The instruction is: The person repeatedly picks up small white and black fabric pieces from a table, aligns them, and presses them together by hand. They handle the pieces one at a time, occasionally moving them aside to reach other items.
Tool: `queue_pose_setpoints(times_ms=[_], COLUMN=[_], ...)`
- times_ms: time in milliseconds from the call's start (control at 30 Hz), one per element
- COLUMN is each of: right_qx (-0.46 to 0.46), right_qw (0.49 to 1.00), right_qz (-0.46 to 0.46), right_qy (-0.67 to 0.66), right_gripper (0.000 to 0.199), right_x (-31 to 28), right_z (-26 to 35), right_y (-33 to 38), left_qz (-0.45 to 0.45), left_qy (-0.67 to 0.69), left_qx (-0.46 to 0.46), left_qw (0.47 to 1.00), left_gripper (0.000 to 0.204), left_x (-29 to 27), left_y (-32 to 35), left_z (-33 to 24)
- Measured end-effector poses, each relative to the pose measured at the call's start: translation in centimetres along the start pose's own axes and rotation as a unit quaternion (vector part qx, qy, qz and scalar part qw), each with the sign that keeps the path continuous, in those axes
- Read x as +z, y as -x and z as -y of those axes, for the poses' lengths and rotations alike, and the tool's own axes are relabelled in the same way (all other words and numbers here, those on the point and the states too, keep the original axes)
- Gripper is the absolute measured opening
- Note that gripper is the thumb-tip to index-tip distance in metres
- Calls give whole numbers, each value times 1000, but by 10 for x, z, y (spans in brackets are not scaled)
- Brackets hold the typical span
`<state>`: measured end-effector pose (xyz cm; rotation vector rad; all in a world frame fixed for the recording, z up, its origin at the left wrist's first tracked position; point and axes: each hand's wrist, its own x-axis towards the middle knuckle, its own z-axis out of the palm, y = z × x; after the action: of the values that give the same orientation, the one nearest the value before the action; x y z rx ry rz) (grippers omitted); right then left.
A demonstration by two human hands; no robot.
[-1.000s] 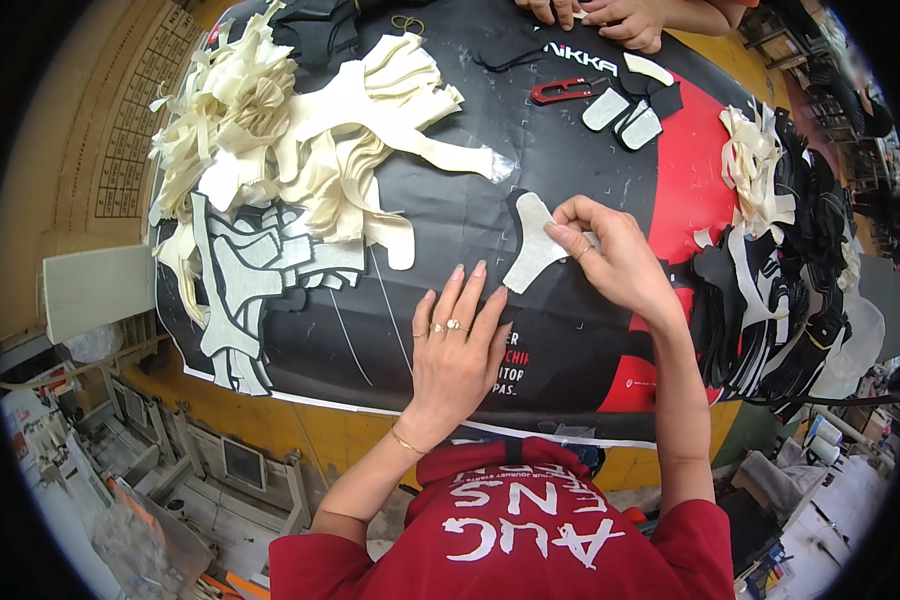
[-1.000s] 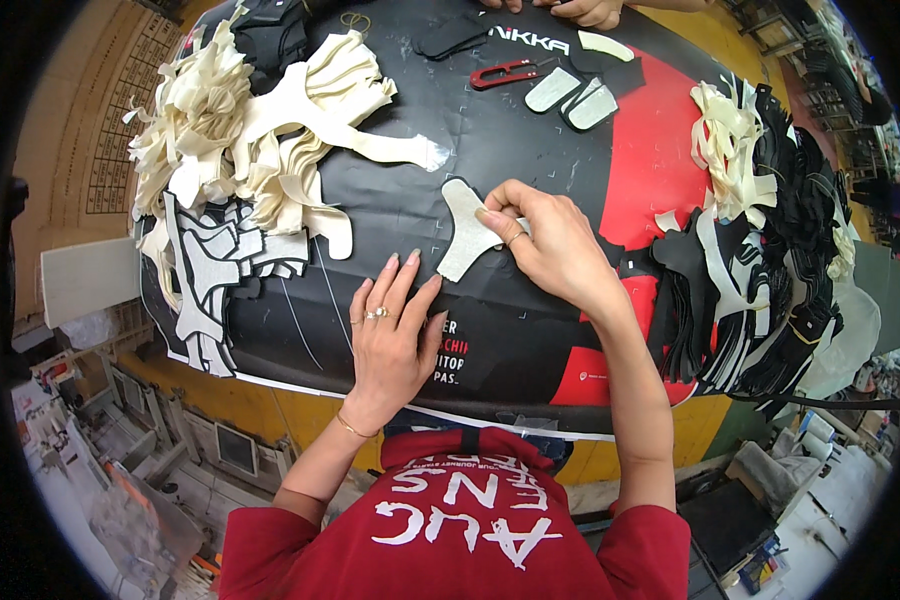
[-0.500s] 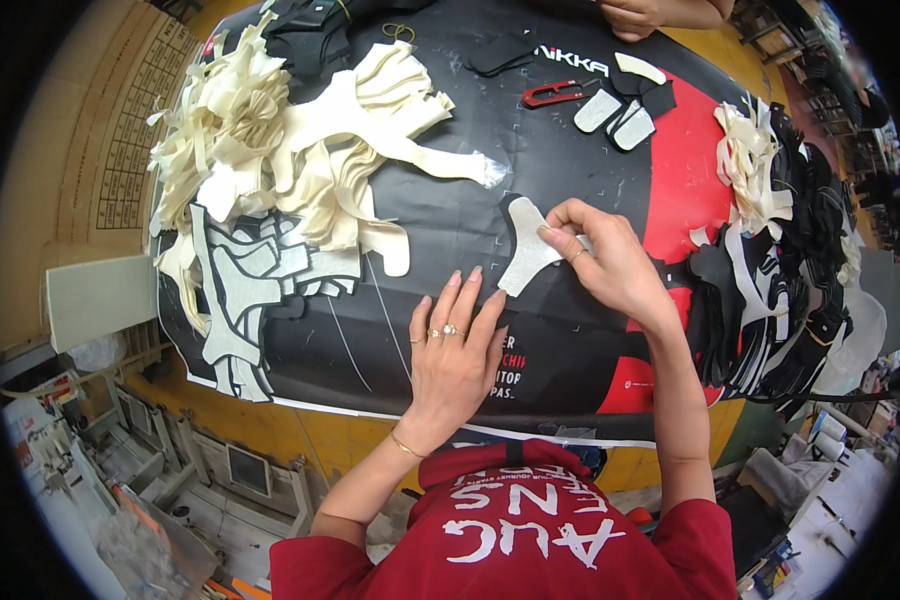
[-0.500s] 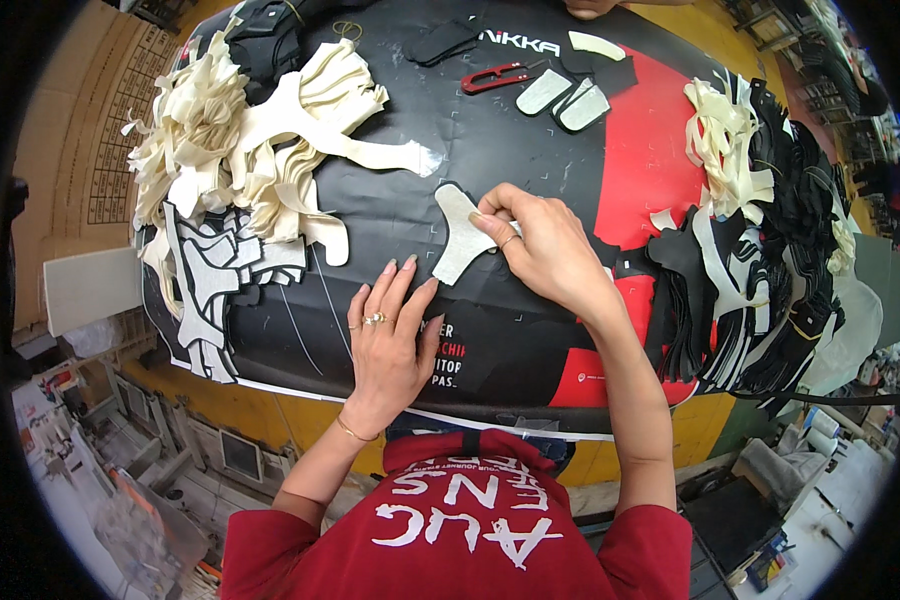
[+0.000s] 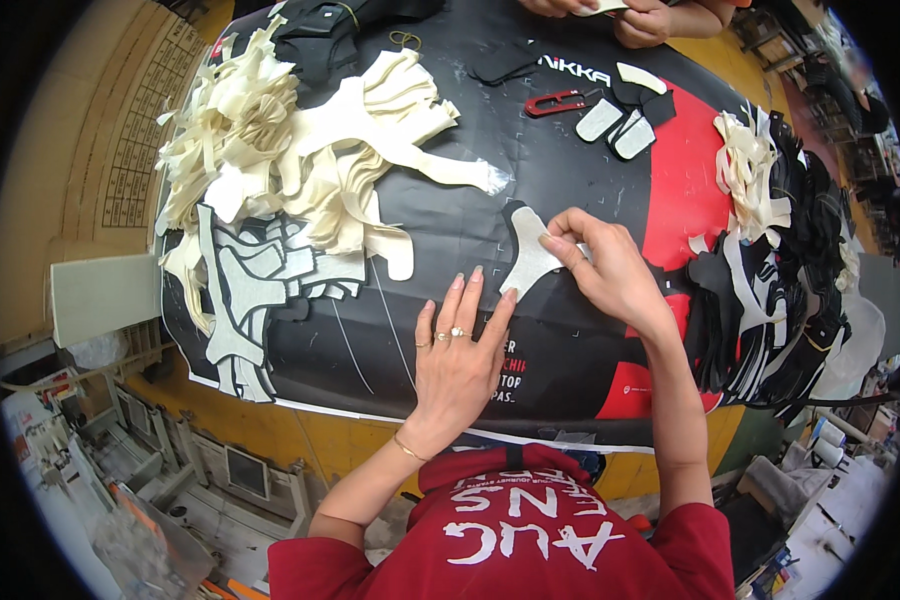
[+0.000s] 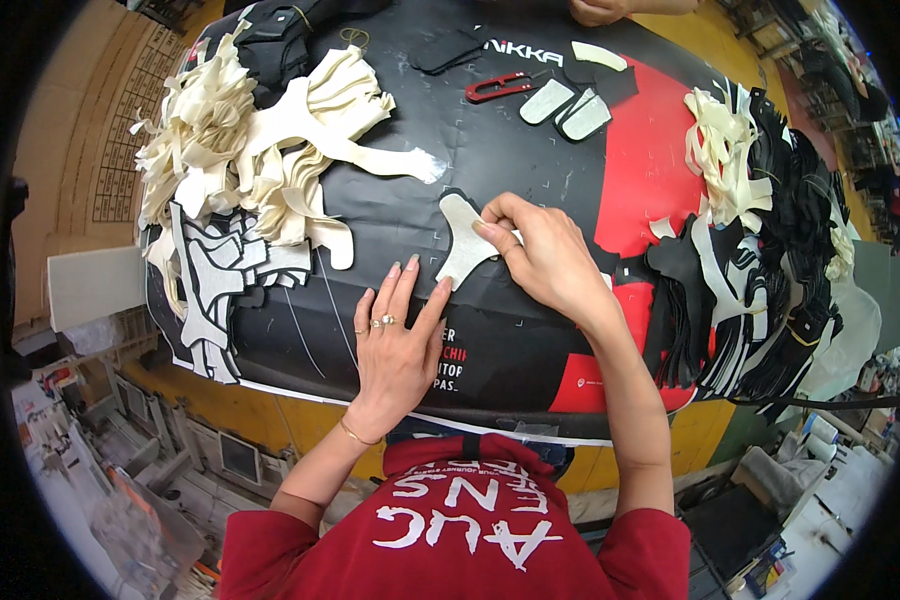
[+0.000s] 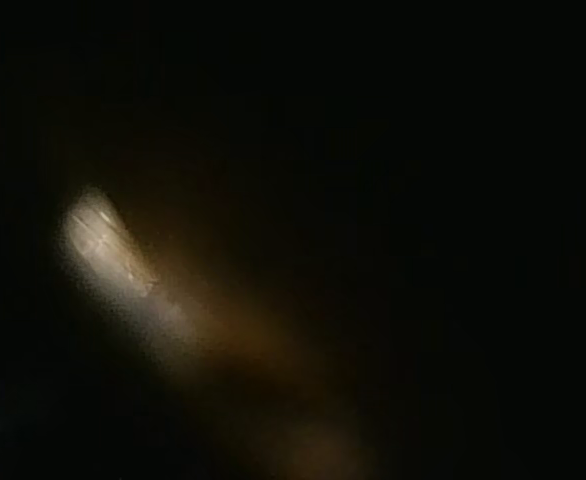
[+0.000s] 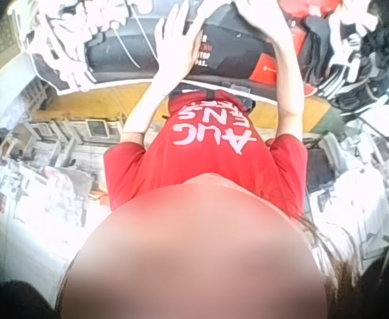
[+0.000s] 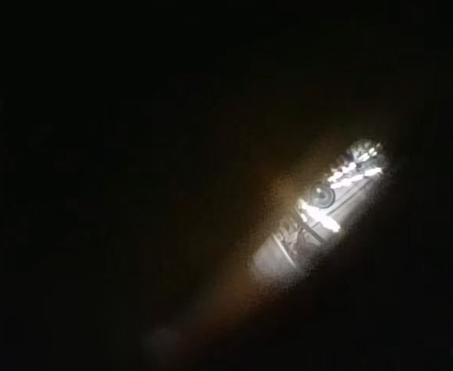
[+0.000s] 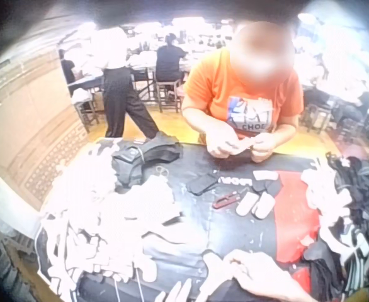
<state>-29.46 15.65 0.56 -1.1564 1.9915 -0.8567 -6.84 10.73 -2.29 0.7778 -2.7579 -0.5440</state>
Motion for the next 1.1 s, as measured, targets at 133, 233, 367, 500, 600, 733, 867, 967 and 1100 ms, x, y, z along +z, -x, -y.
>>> queue_pose_setpoints(times_ms=[133, 233, 367, 500, 600, 733, 867, 967, 1100], right_qx=[22, -12, -128, -154, -168, -144, -70, -57, -63], right_qw=[954, 883, 782, 740, 750, 822, 911, 921, 926], right_qz=[59, 58, 89, 113, 120, 75, 5, 2, -22], right_qy=[-294, -465, -604, -645, -629, -546, -408, -385, -372], right_gripper=[18, 17, 18, 18, 16, 18, 21, 22, 19], right_x=[-15, -27, -35, -39, -40, -41, -44, -46, -41], right_z=[-16, -32, -47, -53, -50, -34, -8, 7, 23], right_y=[5, 8, 16, 20, 21, 27, 42, 48, 53], left_qz=[-70, -118, -136, -132, -125, -126, -108, -69, -27], left_qy=[168, 299, 295, 326, 404, 530, 592, 674, 746], left_qx=[-32, -51, -4, 35, 38, 13, -54, -97, -114], left_qw=[983, 946, 946, 935, 905, 838, 797, 729, 656], left_gripper=[50, 34, 20, 18, 19, 24, 23, 17, 11], left_x=[-8, -17, -25, -34, -43, -49, -49, -50, -51], left_y=[1, -1, -14, -28, -35, -42, -48, -45, -35], left_z=[3, -2, -20, -35, -43, -63, -67, -61, -55])
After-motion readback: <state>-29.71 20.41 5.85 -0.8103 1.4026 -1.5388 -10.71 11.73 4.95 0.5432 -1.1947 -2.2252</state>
